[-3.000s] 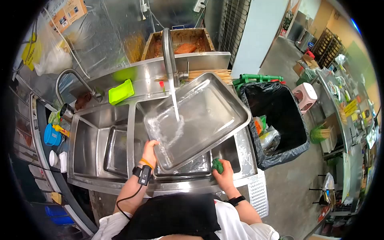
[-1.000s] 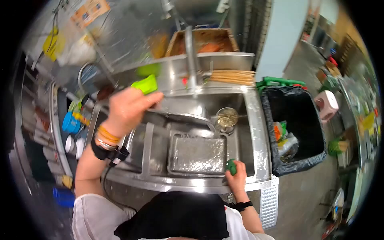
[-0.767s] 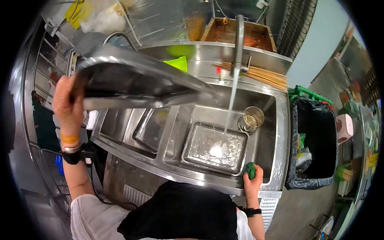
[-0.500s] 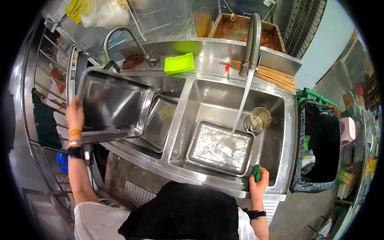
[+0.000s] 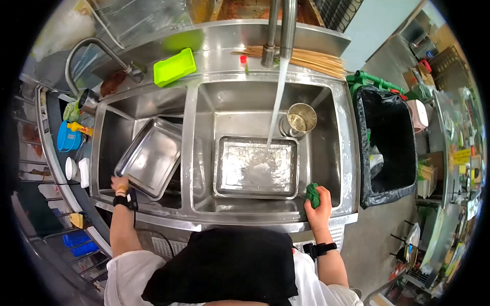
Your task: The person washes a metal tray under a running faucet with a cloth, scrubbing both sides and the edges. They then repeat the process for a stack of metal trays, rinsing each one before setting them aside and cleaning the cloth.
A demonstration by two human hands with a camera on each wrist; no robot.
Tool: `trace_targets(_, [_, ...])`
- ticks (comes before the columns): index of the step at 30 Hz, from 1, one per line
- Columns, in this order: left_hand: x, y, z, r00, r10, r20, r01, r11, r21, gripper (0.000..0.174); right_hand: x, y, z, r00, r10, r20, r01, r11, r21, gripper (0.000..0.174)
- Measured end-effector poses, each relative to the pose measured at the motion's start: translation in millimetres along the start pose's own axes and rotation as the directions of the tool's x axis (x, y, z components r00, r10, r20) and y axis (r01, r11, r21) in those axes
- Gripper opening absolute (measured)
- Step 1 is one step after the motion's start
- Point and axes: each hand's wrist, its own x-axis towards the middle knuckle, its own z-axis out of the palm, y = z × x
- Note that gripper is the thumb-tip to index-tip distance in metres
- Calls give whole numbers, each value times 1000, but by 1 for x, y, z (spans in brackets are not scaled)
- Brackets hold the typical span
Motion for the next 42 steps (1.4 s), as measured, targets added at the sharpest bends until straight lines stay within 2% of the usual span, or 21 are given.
trace_targets(1, [-5, 25, -28, 970, -90, -226, 22, 958, -286, 34, 1, -1, 1, 1000, 3, 5, -3, 1000, 4, 42])
trace_targets(2, [-10, 50, -57, 882, -175, -438, -94, 845, -526, 35, 1, -2, 0, 1000, -1, 12, 2, 1000, -20, 43])
trace_targets(3, [-23, 93, -113, 856, 21, -516, -395, 670, -628, 34, 1, -3, 0, 1000, 9, 17, -8, 1000, -16, 43])
trace_targets(4, [-39, 135, -156, 939, 158, -305, -338, 584, -738, 31, 2, -5, 0, 1000, 16, 23, -16, 1000, -13, 43])
trace_targets(5, [-59, 177, -183, 948, 305, -88, -240, 508, -827, 28, 4, -6, -1, 999, 20, 28, -19, 1000, -8, 43])
trace_targets(6, [-79, 216, -188, 885, 465, -31, -239, 397, -886, 23, 4, -5, -2, 999, 20, 39, -20, 1000, -16, 44])
trace_targets(7, [-101, 255, -193, 802, 595, -58, -405, 469, -785, 22, 5, -6, -2, 999, 27, 44, -26, 999, -21, 44])
trace_targets(8, [-118, 290, -174, 715, 698, 32, -296, 344, -891, 22, 5, -7, -3, 998, 32, 50, -31, 999, -24, 44])
trace_targets(9, [-128, 320, -152, 616, 787, 22, -463, 385, -798, 25, 6, -7, -2, 998, 35, 56, -33, 999, -27, 44])
trace_targets(11, [-138, 362, -81, 615, 778, 128, -532, 530, -661, 32, 7, -6, -2, 998, 36, 53, -35, 999, -22, 44])
trace_targets(13, [-134, 382, -47, 546, 546, 635, -223, 826, -518, 40, 8, -7, -4, 998, 38, 43, -37, 999, -28, 45])
trace_targets(14, [-136, 385, -38, 560, 508, 654, -246, 856, -454, 37, 8, -6, -5, 998, 51, 39, -49, 998, -44, 46])
trace_targets(16, [-155, 374, 24, 652, 390, 651, -138, 905, -403, 36, 9, -5, -4, 998, 59, 34, -56, 996, -76, 46])
trace_targets(18, [-159, 374, 37, 730, 268, 629, 31, 906, -421, 38, 13, -5, -3, 995, 88, 37, -85, 993, -79, 46])
trace_targets(21, [-158, 369, 18, 736, 283, 616, -49, 928, -368, 31, 12, -10, -8, 990, 131, 50, -127, 989, -76, 46])
trace_targets(25, [-166, 367, 54, 776, 324, 541, -150, 928, -341, 32, 17, -16, -12, 983, 169, 64, -165, 983, -76, 46])
trace_targets(27, [-167, 367, 31, 711, 346, 613, -155, 926, -344, 34, 18, -16, -12, 985, 163, 61, -159, 985, -67, 45])
trace_targets(28, [-167, 369, 17, 694, 340, 634, -132, 927, -352, 36, 17, -15, -11, 983, 175, 60, -172, 983, -63, 45])
trace_targets(32, [-173, 368, 37, 778, 295, 555, -66, 916, -395, 36, 17, -14, -14, 985, 159, 72, -154, 985, -81, 45])
trace_targets(40, [-161, 350, 26, 728, 394, 561, -62, 853, -519, 36, 11, -11, -14, 987, 152, 58, -147, 986, -84, 45])
trace_targets(42, [-160, 343, 24, 745, 396, 537, 60, 762, -645, 40, 11, -13, -16, 987, 150, 47, -147, 987, -68, 45])
